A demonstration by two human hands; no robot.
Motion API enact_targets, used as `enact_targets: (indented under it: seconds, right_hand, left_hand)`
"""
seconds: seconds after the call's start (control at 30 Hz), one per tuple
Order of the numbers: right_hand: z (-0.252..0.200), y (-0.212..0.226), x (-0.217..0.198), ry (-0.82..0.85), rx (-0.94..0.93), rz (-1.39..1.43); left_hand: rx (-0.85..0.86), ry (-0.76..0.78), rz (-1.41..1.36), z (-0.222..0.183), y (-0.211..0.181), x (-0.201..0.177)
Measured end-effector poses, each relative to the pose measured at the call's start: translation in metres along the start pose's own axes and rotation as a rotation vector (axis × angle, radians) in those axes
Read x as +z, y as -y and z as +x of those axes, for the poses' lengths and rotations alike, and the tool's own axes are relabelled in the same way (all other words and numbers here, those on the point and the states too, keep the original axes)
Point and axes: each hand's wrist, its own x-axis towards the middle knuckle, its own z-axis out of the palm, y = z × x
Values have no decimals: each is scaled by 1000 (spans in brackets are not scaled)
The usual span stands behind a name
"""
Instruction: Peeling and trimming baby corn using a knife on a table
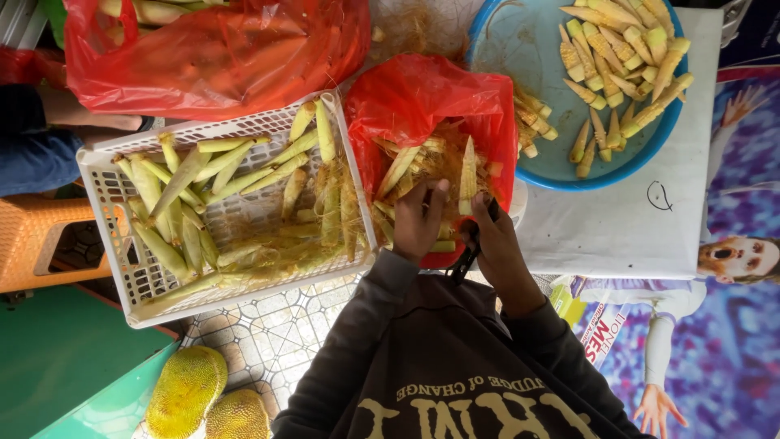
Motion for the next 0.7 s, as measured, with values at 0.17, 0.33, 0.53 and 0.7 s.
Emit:
enact_targets:
  seconds: [0.17,0.33,0.53,0.7]
  right_hand:
    - [11,-18,0,2,-82,-37]
    - [20,-30,-3,-33,-80,-24]
    - [24,-37,2,-55,-60,-15]
    - [-3,16,33,13,94,204]
  left_hand:
    - [12,-30,-19,3,-20,2]
    - [49,-54,10,1,7,-3]
    - [-48,19,-88,4,-1,-5]
    - [-382,-43,-291,15,5,-12]
